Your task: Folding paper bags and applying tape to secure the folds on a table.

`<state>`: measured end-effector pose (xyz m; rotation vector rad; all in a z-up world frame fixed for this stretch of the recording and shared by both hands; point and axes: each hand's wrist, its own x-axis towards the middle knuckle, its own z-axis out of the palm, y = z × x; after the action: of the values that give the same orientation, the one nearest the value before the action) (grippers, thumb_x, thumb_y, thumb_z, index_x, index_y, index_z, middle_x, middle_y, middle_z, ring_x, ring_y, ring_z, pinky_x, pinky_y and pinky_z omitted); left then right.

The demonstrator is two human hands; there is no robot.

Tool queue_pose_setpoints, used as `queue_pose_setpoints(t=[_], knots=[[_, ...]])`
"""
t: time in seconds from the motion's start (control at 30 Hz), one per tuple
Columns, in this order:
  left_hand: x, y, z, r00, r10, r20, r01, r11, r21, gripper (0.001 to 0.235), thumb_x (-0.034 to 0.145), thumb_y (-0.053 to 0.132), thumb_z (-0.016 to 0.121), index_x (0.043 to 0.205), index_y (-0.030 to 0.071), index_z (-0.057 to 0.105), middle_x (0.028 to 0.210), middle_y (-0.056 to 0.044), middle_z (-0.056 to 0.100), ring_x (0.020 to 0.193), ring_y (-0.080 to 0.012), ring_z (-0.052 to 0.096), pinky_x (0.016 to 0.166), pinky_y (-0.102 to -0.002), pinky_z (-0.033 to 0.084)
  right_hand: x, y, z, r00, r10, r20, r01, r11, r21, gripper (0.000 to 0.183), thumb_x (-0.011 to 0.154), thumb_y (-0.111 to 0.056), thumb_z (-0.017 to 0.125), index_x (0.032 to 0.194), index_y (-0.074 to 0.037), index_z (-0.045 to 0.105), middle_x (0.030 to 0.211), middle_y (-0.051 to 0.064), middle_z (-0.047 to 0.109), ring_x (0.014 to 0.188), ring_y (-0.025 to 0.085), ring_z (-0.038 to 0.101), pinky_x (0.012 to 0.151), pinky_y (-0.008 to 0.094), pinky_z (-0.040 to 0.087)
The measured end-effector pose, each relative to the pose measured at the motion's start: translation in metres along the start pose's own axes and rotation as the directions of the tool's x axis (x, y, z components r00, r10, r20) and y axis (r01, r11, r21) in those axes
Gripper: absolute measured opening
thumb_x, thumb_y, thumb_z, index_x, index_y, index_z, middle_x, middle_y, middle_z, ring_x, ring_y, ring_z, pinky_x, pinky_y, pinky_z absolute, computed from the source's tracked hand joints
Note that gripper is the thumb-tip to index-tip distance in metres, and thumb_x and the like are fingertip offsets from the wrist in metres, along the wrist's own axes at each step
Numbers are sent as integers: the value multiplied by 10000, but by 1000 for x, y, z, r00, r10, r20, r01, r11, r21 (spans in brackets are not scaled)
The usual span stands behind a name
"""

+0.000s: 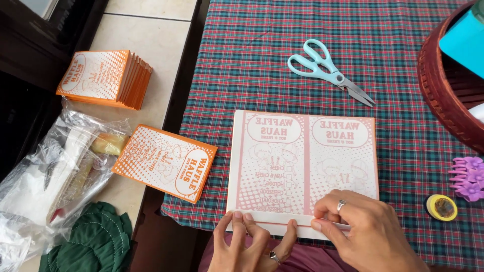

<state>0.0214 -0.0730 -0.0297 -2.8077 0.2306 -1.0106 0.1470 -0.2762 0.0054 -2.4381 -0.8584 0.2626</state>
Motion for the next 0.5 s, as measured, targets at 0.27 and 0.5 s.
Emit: queue_pose_setpoints(t=[0.27, 0.5], knots=[[4, 5, 0, 999, 31, 25, -34, 994, 108, 877, 845, -184, 620, 1491, 376, 424, 838, -121, 455, 809, -351, 562, 724, -502, 623, -18, 7, -11, 986, -133, -104, 127, 990, -64, 144, 889, -318, 719, 815, -208, 662, 759, -95, 696, 681, 139, 650, 655, 319, 502], [0, 15, 8, 999, 35, 39, -43, 975, 220, 1129, 797, -311, 595, 1567, 454, 283, 840, -134, 454, 716, -318, 509, 777, -537, 640, -23, 15, -15, 988, -68, -140, 87, 988, 127, 73, 837, -243, 777, 858, -180, 745, 717, -58, 706, 662, 108, 658, 709, 264, 503]])
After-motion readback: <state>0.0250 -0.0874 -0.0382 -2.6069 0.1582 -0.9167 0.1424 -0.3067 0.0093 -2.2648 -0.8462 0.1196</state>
